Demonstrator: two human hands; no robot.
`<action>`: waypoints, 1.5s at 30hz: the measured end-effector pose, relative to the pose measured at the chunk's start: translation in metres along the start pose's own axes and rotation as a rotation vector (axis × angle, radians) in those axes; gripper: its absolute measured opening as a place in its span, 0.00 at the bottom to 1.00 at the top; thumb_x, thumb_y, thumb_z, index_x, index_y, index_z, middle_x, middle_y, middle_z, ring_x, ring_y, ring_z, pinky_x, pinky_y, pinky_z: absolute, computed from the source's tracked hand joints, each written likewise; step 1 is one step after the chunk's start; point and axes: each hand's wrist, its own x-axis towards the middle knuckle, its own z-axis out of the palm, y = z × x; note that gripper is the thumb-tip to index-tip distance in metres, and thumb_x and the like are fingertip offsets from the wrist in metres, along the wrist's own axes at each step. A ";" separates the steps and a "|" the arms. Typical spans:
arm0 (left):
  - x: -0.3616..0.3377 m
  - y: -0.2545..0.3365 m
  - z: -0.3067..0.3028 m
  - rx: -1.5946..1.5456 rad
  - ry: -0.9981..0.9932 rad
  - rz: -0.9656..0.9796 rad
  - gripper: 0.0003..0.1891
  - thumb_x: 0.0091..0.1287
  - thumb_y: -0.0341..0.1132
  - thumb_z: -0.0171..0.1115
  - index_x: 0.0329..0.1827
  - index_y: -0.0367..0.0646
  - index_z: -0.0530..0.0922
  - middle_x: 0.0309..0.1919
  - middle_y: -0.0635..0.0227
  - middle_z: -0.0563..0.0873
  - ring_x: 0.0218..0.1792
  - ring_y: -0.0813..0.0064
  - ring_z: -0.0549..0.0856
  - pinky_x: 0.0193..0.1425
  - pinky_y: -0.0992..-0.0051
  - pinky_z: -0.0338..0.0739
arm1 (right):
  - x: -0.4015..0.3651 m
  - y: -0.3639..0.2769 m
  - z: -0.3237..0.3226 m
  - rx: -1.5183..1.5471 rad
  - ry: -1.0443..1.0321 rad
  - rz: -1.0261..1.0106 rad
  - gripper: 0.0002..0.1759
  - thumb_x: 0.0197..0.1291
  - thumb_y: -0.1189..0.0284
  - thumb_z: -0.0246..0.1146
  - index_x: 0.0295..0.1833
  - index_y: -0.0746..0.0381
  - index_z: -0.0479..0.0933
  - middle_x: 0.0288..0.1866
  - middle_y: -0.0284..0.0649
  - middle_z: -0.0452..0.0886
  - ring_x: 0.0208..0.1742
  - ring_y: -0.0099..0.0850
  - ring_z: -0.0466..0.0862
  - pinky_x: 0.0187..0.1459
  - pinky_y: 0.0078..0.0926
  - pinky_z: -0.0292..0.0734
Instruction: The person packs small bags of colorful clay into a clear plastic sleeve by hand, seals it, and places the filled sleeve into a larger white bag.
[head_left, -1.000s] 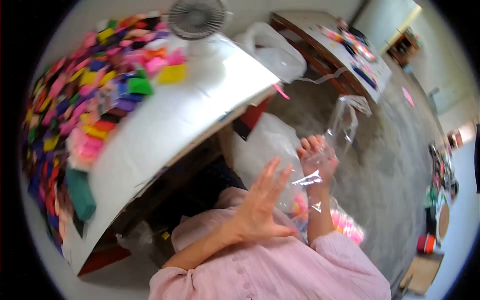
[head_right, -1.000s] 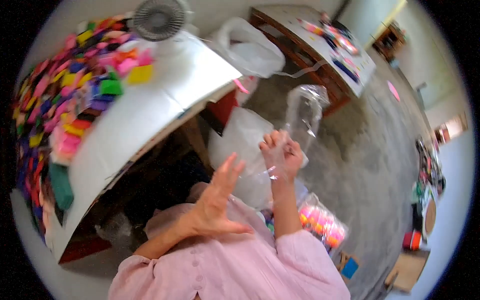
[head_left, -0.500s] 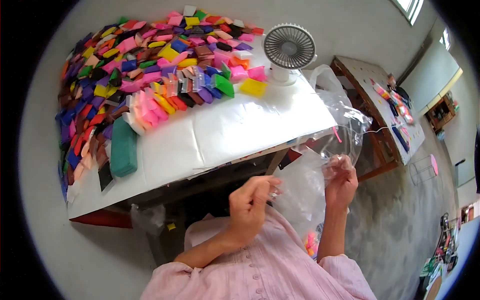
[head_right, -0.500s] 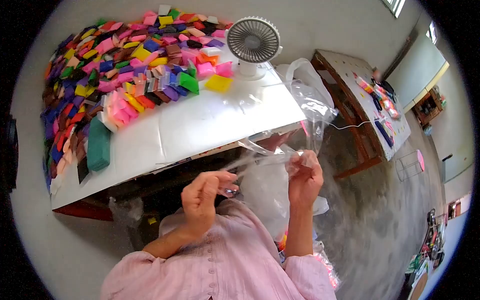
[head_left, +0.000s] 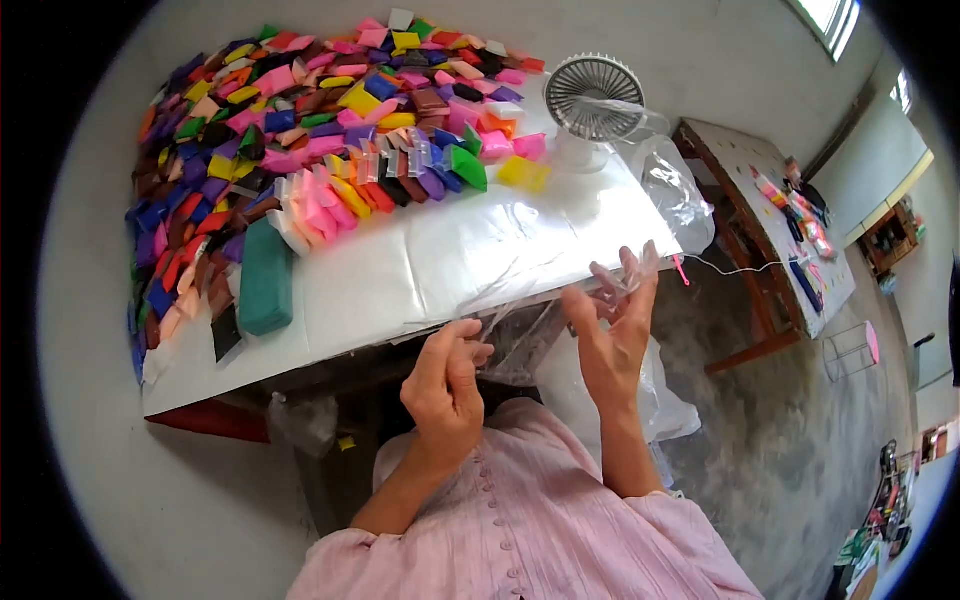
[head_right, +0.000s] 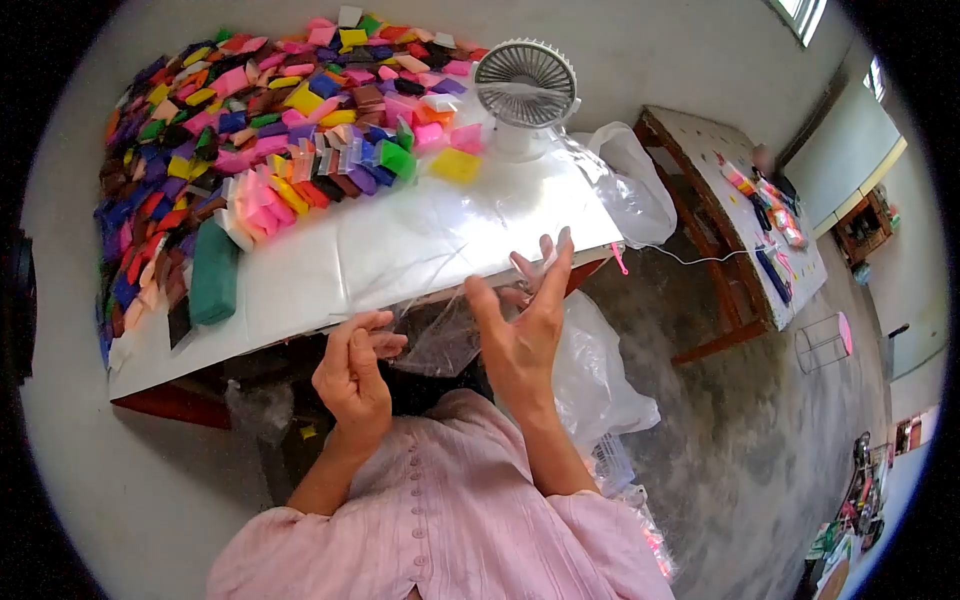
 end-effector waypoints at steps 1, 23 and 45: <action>-0.001 0.001 -0.002 -0.017 0.003 -0.028 0.14 0.80 0.30 0.44 0.52 0.30 0.77 0.42 0.56 0.87 0.33 0.72 0.89 0.38 0.75 0.85 | 0.003 0.001 0.002 0.042 0.028 0.018 0.47 0.63 0.66 0.66 0.79 0.69 0.47 0.74 0.60 0.63 0.59 0.40 0.80 0.56 0.31 0.75; 0.060 0.022 -0.037 0.643 -0.303 0.482 0.15 0.61 0.27 0.64 0.50 0.32 0.80 0.52 0.52 0.82 0.50 0.53 0.82 0.55 0.62 0.79 | 0.095 -0.029 0.036 -0.251 -0.850 -0.540 0.28 0.67 0.80 0.57 0.73 0.57 0.68 0.61 0.46 0.76 0.43 0.36 0.78 0.47 0.30 0.78; 0.070 -0.036 -0.045 1.001 -0.291 0.118 0.18 0.64 0.32 0.65 0.51 0.28 0.77 0.71 0.43 0.68 0.68 0.46 0.70 0.70 0.57 0.68 | -0.006 0.003 0.064 -0.847 -0.359 -0.492 0.24 0.60 0.76 0.60 0.62 0.73 0.71 0.67 0.58 0.72 0.69 0.55 0.70 0.69 0.48 0.65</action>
